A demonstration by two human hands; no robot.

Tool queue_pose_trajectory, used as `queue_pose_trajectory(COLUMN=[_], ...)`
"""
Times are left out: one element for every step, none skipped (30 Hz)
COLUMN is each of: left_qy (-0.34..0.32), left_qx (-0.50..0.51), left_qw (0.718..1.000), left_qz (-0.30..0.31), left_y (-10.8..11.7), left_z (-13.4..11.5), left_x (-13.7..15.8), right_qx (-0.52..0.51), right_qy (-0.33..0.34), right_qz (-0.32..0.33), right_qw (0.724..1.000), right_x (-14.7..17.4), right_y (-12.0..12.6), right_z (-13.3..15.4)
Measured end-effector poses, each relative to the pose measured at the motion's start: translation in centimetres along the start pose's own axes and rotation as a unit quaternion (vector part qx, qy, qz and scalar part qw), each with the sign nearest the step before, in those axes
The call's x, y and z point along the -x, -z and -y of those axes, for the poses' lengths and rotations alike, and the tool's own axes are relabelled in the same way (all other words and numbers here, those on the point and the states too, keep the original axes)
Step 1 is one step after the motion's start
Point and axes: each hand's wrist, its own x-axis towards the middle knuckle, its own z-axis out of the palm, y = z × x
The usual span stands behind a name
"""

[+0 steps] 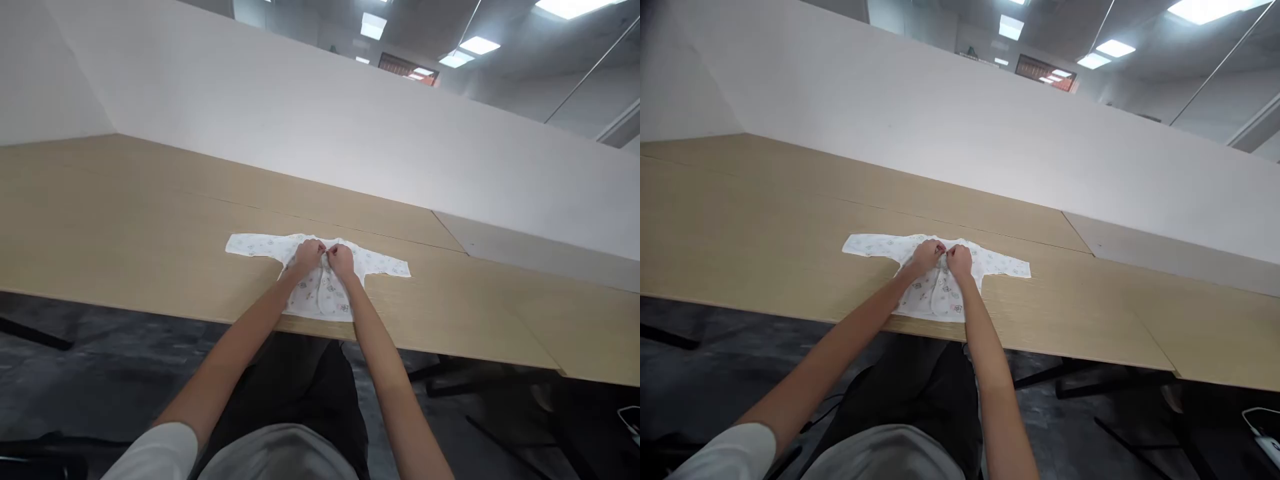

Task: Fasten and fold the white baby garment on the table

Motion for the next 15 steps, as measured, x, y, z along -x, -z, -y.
queue_pose_trajectory(left_qy=[-0.005, -0.012, -0.020, -0.030, -0.039, -0.047, -0.053, -0.060, -0.066, -0.072, -0.075, -0.077, -0.075, -0.071, -0.064], left_qx=[-0.001, -0.003, -0.006, -0.009, -0.011, -0.010, -0.006, 0.000, 0.007, 0.013, 0.018, 0.021, 0.023, 0.026, 0.030], left_qw=[1.000, 1.000, 1.000, 0.999, 0.999, 0.999, 0.998, 0.998, 0.997, 0.997, 0.996, 0.996, 0.996, 0.996, 0.997], left_qz=[-0.004, -0.006, -0.008, -0.011, -0.014, -0.017, -0.021, -0.024, -0.029, -0.034, -0.038, -0.041, -0.042, -0.041, -0.037], left_y=[0.02, 0.05, 0.09, 0.14, 0.18, 0.21, 0.23, 0.22, 0.21, 0.18, 0.14, 0.10, 0.06, 0.03, 0.01], left_z=[-0.04, -0.11, -0.18, -0.25, -0.32, -0.35, -0.36, -0.34, -0.29, -0.22, -0.14, -0.06, 0.01, 0.08, 0.14], left_x=[0.03, 0.08, 0.13, 0.18, 0.22, 0.26, 0.29, 0.31, 0.33, 0.34, 0.34, 0.34, 0.34, 0.33, 0.31], right_qx=[-0.007, -0.014, -0.021, -0.029, -0.035, -0.041, -0.048, -0.055, -0.065, -0.076, -0.086, -0.093, -0.097, -0.099, -0.098], right_qy=[-0.009, -0.017, -0.024, -0.030, -0.035, -0.039, -0.043, -0.049, -0.056, -0.064, -0.071, -0.076, -0.079, -0.078, -0.076], right_qz=[-0.004, -0.008, -0.012, -0.016, -0.021, -0.025, -0.028, -0.029, -0.028, -0.025, -0.023, -0.022, -0.022, -0.022, -0.022], right_qw=[1.000, 1.000, 0.999, 0.999, 0.999, 0.998, 0.998, 0.997, 0.996, 0.995, 0.994, 0.992, 0.992, 0.992, 0.992], right_x=[-0.01, -0.02, -0.02, -0.02, 0.00, 0.01, 0.02, 0.02, 0.00, -0.03, -0.06, -0.10, -0.13, -0.16, -0.16], right_y=[-0.10, -0.21, -0.31, -0.40, -0.48, -0.52, -0.54, -0.53, -0.49, -0.44, -0.37, -0.30, -0.23, -0.16, -0.09], right_z=[-0.04, -0.06, -0.05, -0.03, 0.01, 0.06, 0.10, 0.14, 0.17, 0.18, 0.17, 0.15, 0.11, 0.08, 0.04])
